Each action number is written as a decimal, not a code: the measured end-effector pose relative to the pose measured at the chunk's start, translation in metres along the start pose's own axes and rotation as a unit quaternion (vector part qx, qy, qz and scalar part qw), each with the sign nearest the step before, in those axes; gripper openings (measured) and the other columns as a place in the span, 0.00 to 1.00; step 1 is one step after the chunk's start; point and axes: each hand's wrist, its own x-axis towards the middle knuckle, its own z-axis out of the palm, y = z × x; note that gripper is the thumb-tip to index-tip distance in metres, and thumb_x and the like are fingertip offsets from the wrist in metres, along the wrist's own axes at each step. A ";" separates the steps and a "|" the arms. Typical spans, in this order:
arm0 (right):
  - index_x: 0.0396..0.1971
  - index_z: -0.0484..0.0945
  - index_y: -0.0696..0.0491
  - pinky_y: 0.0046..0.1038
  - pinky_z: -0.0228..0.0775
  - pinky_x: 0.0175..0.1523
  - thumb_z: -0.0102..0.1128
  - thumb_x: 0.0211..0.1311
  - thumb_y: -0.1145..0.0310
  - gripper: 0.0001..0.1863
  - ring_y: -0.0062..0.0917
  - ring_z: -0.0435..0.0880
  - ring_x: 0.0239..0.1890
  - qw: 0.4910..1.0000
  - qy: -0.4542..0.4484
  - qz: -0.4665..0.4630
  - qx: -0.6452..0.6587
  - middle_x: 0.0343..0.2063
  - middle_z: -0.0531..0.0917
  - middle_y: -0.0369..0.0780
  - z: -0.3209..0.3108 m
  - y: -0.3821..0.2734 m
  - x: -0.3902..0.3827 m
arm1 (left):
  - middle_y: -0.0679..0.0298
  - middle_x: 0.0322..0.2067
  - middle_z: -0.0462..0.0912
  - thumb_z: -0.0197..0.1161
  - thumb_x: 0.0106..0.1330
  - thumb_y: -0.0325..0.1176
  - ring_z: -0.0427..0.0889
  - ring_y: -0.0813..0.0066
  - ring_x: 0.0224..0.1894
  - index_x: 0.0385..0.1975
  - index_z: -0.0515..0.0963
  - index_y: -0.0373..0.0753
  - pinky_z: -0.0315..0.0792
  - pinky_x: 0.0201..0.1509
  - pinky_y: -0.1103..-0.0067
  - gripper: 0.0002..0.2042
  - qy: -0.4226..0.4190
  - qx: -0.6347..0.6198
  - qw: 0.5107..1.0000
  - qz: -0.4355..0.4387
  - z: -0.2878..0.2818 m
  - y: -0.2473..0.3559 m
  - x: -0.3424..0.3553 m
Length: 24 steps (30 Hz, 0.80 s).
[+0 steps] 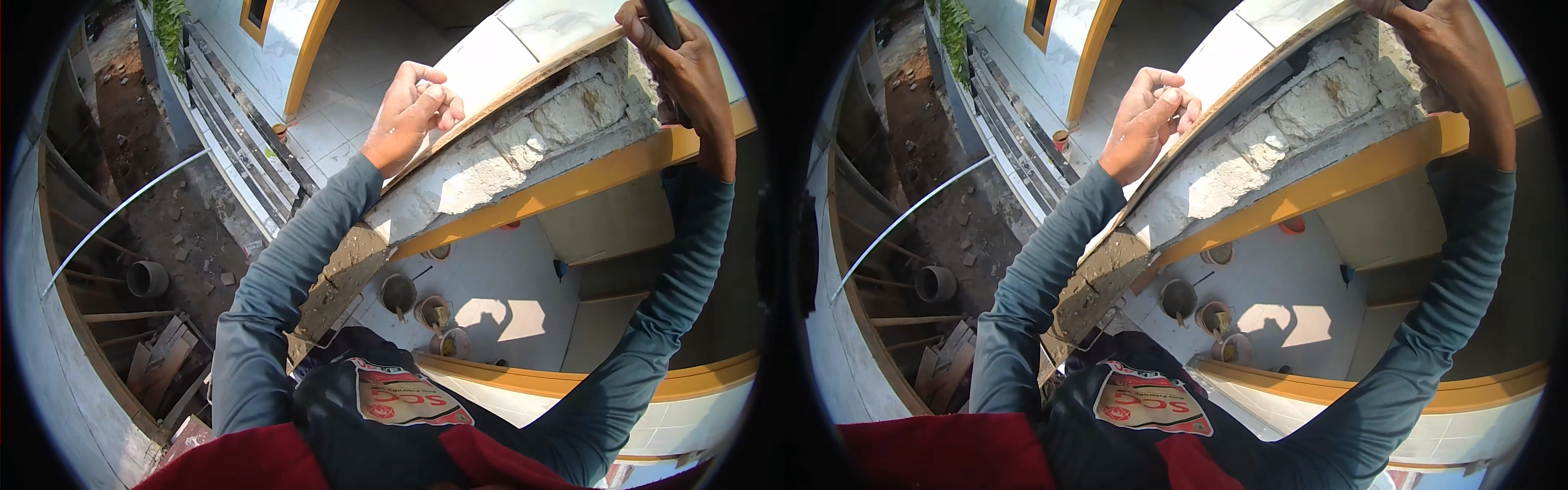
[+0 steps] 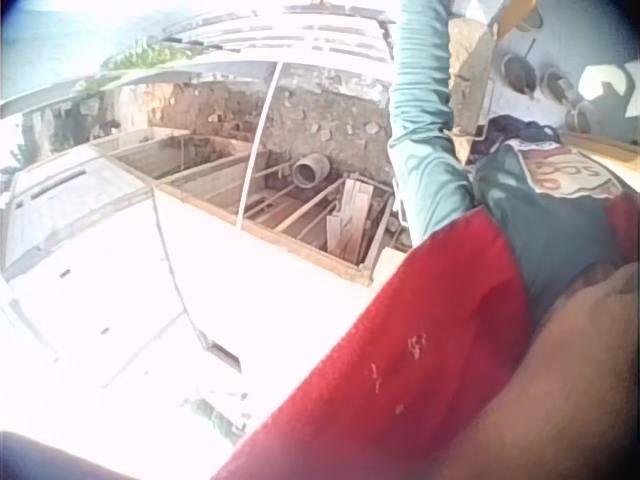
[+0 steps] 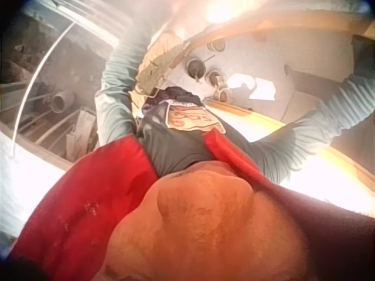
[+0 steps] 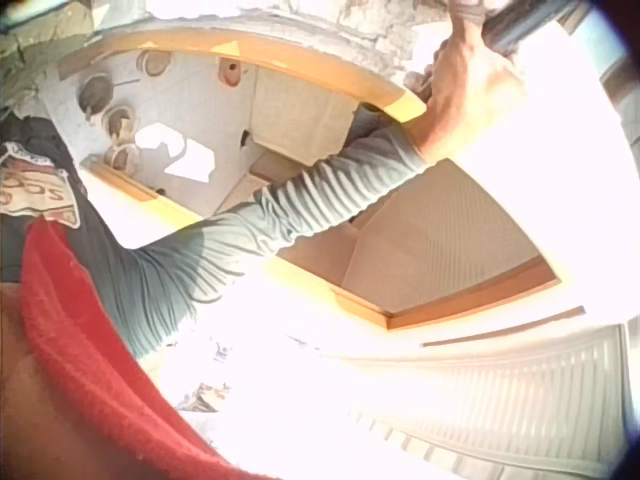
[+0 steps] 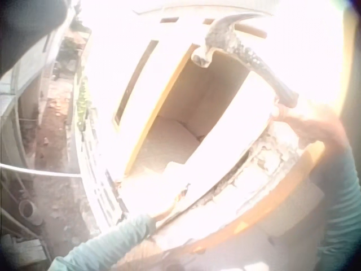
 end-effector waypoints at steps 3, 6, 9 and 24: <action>0.40 0.81 0.54 0.18 0.59 0.30 0.68 0.57 0.43 0.27 0.14 0.70 0.25 1.000 -0.002 -0.005 -0.009 0.24 0.73 0.32 -0.004 0.001 0.002 | 0.53 0.37 0.79 0.53 0.76 0.38 0.79 0.74 0.37 0.48 0.61 0.35 0.76 0.47 0.77 0.14 0.022 -0.011 1.000 0.007 -0.004 -0.004 -0.001; 0.37 0.82 0.54 0.17 0.58 0.27 0.69 0.56 0.41 0.27 0.12 0.69 0.21 1.000 -0.004 -0.010 -0.018 0.20 0.72 0.30 -0.003 -0.001 0.005 | 0.55 0.37 0.81 0.61 0.72 0.38 0.82 0.69 0.41 0.41 0.66 0.37 0.77 0.51 0.74 0.13 0.042 -0.037 0.998 0.009 -0.006 -0.002 -0.002; 0.35 0.83 0.54 0.16 0.56 0.25 0.70 0.56 0.41 0.27 0.11 0.67 0.19 1.000 -0.002 -0.015 -0.027 0.17 0.72 0.28 -0.005 -0.002 0.006 | 0.53 0.38 0.85 0.65 0.69 0.36 0.84 0.72 0.40 0.34 0.74 0.34 0.79 0.48 0.76 0.12 0.078 -0.009 0.996 0.048 -0.002 -0.001 0.001; 0.41 0.82 0.52 0.14 0.49 0.23 0.69 0.61 0.47 0.22 0.07 0.62 0.18 0.999 -0.003 0.046 0.022 0.18 0.69 0.25 -0.005 -0.009 -0.006 | 0.61 0.25 0.85 0.68 0.61 0.28 0.83 0.78 0.31 0.32 0.85 0.31 0.77 0.41 0.77 0.06 0.001 0.337 0.940 -0.049 -0.009 0.011 -0.001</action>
